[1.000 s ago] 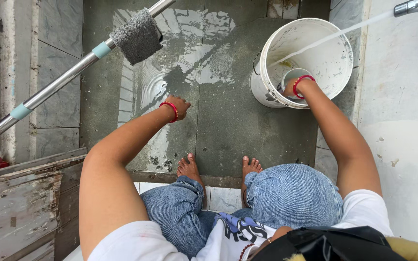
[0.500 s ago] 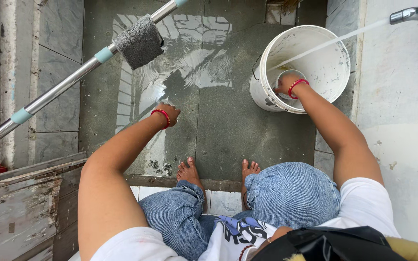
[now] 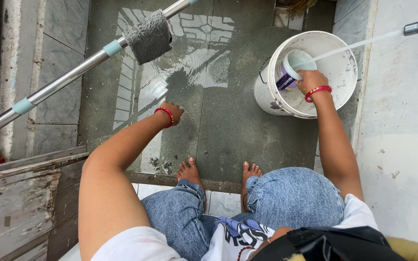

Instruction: The person rinses a mop head, a cloth, and a small container by hand using water from a tap and a bucket on a balcony.

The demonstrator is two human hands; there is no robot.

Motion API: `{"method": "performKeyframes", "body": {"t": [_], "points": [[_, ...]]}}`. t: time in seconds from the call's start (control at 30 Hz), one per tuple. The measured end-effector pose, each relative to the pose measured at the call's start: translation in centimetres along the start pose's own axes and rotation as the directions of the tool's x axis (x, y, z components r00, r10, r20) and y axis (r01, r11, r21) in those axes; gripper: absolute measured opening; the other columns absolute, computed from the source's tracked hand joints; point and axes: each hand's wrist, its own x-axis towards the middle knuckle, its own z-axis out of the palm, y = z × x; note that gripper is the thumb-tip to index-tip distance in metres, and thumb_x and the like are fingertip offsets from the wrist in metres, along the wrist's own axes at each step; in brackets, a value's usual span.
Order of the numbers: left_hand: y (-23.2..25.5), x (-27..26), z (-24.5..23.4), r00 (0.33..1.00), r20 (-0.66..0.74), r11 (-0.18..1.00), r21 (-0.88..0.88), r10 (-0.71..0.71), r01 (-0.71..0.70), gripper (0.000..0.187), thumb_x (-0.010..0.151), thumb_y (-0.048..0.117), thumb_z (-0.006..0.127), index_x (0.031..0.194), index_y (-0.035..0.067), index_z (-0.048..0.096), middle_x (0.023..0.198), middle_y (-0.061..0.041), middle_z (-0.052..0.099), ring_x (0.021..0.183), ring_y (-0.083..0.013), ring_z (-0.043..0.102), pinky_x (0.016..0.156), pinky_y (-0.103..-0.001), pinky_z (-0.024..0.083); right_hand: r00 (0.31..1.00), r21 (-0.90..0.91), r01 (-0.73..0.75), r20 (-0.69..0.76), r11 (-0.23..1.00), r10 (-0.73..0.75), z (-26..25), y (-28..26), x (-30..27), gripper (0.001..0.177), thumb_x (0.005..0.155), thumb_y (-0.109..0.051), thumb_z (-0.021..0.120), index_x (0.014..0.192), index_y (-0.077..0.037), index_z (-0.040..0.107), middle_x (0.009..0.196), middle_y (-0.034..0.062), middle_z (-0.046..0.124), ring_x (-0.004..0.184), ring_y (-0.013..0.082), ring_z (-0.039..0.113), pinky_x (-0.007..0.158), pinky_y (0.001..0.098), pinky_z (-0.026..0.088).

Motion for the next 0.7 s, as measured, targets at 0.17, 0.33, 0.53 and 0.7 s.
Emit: {"method": "performKeyframes", "body": {"t": [0.17,0.33,0.53,0.7], "points": [[-0.7,-0.7,1.0,0.997,0.073,1.0,0.0,-0.023,0.023,0.044,0.097,0.024,0.057,0.14,0.018,0.059,0.134,-0.01,0.066,0.126,-0.0285,0.063,0.102,-0.046,0.048,0.883,0.161,0.06,-0.469,0.985,0.023,-2.2,-0.8,-4.5,0.022,0.096,-0.009,0.074,0.117,-0.002,0.071,0.098,0.0201,0.07,0.096,0.0396,0.065,0.082,0.0507,0.051],[-0.5,0.2,1.4,0.992,0.123,0.999,0.032,-0.035,0.031,0.043,0.097,0.023,0.057,0.139,0.017,0.059,0.131,-0.011,0.069,0.124,-0.0285,0.065,0.102,-0.046,0.048,0.658,0.179,0.196,-0.753,0.964,0.006,-3.3,-1.0,-5.7,0.026,0.091,0.003,0.071,0.117,0.001,0.07,0.113,0.0172,0.07,0.113,0.0362,0.063,0.097,0.0467,0.05],[1.0,2.0,2.0,0.999,0.026,0.999,-0.013,0.04,-0.039,0.038,0.098,0.027,0.056,0.133,0.016,0.065,0.132,-0.011,0.067,0.127,-0.0303,0.062,0.103,-0.048,0.048,0.542,0.198,0.229,-0.839,0.953,0.044,-2.4,-0.7,-6.0,0.026,0.088,0.01,0.067,0.112,0.0,0.071,0.115,0.0142,0.071,0.12,0.0349,0.063,0.105,0.0467,0.05],[2.2,2.0,1.4,0.995,0.077,0.997,0.026,0.065,-0.067,0.041,0.097,0.026,0.057,0.137,0.016,0.062,0.134,-0.012,0.066,0.127,-0.0309,0.062,0.104,-0.049,0.046,0.512,0.228,0.196,-0.853,0.954,0.099,-1.2,-0.1,-5.3,0.021,0.092,0.008,0.068,0.111,0.0,0.072,0.116,0.0131,0.071,0.124,0.0333,0.061,0.107,0.0457,0.05]]}}
